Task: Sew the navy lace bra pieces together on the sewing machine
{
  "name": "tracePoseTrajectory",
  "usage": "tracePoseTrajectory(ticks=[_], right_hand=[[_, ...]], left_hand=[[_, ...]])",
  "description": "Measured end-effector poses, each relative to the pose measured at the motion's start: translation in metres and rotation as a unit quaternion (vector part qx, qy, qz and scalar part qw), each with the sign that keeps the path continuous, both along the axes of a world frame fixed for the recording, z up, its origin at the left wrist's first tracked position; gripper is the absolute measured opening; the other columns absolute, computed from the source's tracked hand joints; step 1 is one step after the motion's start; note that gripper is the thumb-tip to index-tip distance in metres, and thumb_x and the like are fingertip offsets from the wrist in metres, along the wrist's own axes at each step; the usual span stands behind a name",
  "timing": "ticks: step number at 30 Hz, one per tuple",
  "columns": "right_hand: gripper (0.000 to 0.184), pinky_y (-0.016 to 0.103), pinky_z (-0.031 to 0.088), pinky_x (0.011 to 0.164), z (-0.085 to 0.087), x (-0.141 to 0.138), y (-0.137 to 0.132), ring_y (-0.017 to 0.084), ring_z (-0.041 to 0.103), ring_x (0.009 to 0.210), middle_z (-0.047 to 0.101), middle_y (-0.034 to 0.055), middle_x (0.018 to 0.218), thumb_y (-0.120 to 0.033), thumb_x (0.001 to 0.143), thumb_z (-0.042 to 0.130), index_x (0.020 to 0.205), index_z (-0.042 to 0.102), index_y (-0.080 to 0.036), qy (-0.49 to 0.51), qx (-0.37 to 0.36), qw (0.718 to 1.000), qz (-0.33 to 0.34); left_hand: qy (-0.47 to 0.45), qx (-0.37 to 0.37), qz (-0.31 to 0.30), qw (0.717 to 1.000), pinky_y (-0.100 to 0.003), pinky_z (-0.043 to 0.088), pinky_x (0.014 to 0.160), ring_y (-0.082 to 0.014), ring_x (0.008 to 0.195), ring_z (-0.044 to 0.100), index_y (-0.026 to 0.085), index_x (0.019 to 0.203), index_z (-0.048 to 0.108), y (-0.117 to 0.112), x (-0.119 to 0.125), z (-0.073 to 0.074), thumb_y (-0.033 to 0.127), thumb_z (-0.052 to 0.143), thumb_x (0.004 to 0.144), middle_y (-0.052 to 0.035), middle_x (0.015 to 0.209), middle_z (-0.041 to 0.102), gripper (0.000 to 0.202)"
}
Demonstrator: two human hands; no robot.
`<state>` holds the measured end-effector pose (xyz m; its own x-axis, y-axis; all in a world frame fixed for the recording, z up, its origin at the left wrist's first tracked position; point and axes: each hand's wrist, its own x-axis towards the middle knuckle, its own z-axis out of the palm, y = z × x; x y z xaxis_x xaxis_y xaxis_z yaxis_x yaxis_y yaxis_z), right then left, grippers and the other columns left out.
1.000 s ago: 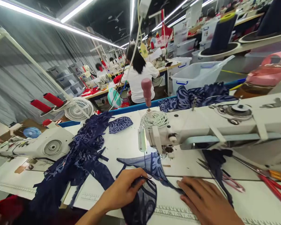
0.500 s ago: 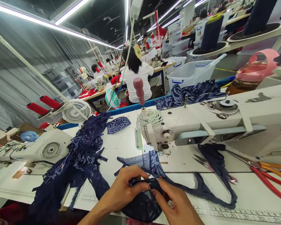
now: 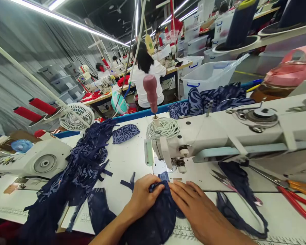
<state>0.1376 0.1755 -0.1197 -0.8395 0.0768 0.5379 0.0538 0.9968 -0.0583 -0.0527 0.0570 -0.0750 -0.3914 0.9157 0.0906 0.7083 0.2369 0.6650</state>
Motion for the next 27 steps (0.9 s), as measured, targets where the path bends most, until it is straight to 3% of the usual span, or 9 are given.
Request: tracePoseTrajectory(ticks=[3, 7, 11, 22, 27], right_hand=[[0.062, 0.041, 0.034, 0.105, 0.002, 0.001, -0.010, 0.023, 0.053, 0.126, 0.068, 0.0062, 0.131, -0.007, 0.059, 0.049, 0.119, 0.065, -0.016, 0.013, 0.005, 1.000, 0.002], [0.051, 0.039, 0.033, 0.107, 0.010, -0.004, -0.011, 0.021, 0.055, 0.121, 0.072, 0.0060, 0.121, -0.006, 0.060, 0.049, 0.105, 0.068, -0.018, 0.019, -0.010, 1.000, -0.004], [0.053, 0.040, 0.031, 0.110, 0.010, -0.002, -0.009, 0.022, 0.054, 0.124, 0.070, 0.0059, 0.126, -0.007, 0.063, 0.050, 0.111, 0.067, -0.019, 0.010, -0.025, 1.000, -0.005], [0.057, 0.041, 0.033, 0.109, 0.014, 0.001, -0.011, 0.022, 0.056, 0.122, 0.070, 0.0055, 0.126, -0.006, 0.064, 0.048, 0.117, 0.066, -0.018, 0.011, -0.044, 0.999, -0.011], [0.066, 0.036, 0.039, 0.105, 0.023, 0.001, 0.009, 0.019, 0.058, 0.120, 0.068, 0.0053, 0.130, 0.002, 0.072, 0.040, 0.132, 0.057, -0.019, -0.006, -0.063, 0.998, 0.021]], left_hand=[[-0.027, 0.022, 0.006, 0.999, -0.025, 0.044, 0.069, -0.0156, 0.073, 0.062, 0.021, 0.086, 0.072, -0.009, 0.003, 0.009, 0.024, 0.067, 0.090, -0.0005, 0.080, 0.069, 0.007], [0.015, -0.023, -0.007, 1.000, -0.026, 0.043, 0.071, -0.0168, 0.078, 0.063, 0.023, 0.086, 0.073, 0.012, -0.006, 0.020, 0.026, 0.068, 0.089, -0.0001, 0.084, 0.071, 0.006], [0.036, -0.096, 0.001, 0.995, -0.027, 0.042, 0.069, -0.0178, 0.073, 0.064, 0.025, 0.085, 0.074, 0.031, -0.016, 0.019, 0.030, 0.071, 0.086, 0.0016, 0.076, 0.071, 0.006], [0.026, -0.125, 0.016, 0.992, -0.026, 0.038, 0.065, -0.0161, 0.069, 0.060, 0.023, 0.080, 0.071, 0.037, -0.017, 0.023, 0.029, 0.067, 0.085, 0.0032, 0.073, 0.070, 0.008], [0.027, -0.134, 0.008, 0.991, -0.025, 0.037, 0.063, -0.0151, 0.068, 0.058, 0.023, 0.081, 0.069, 0.037, -0.019, 0.025, 0.027, 0.067, 0.085, 0.0041, 0.073, 0.067, 0.005]])
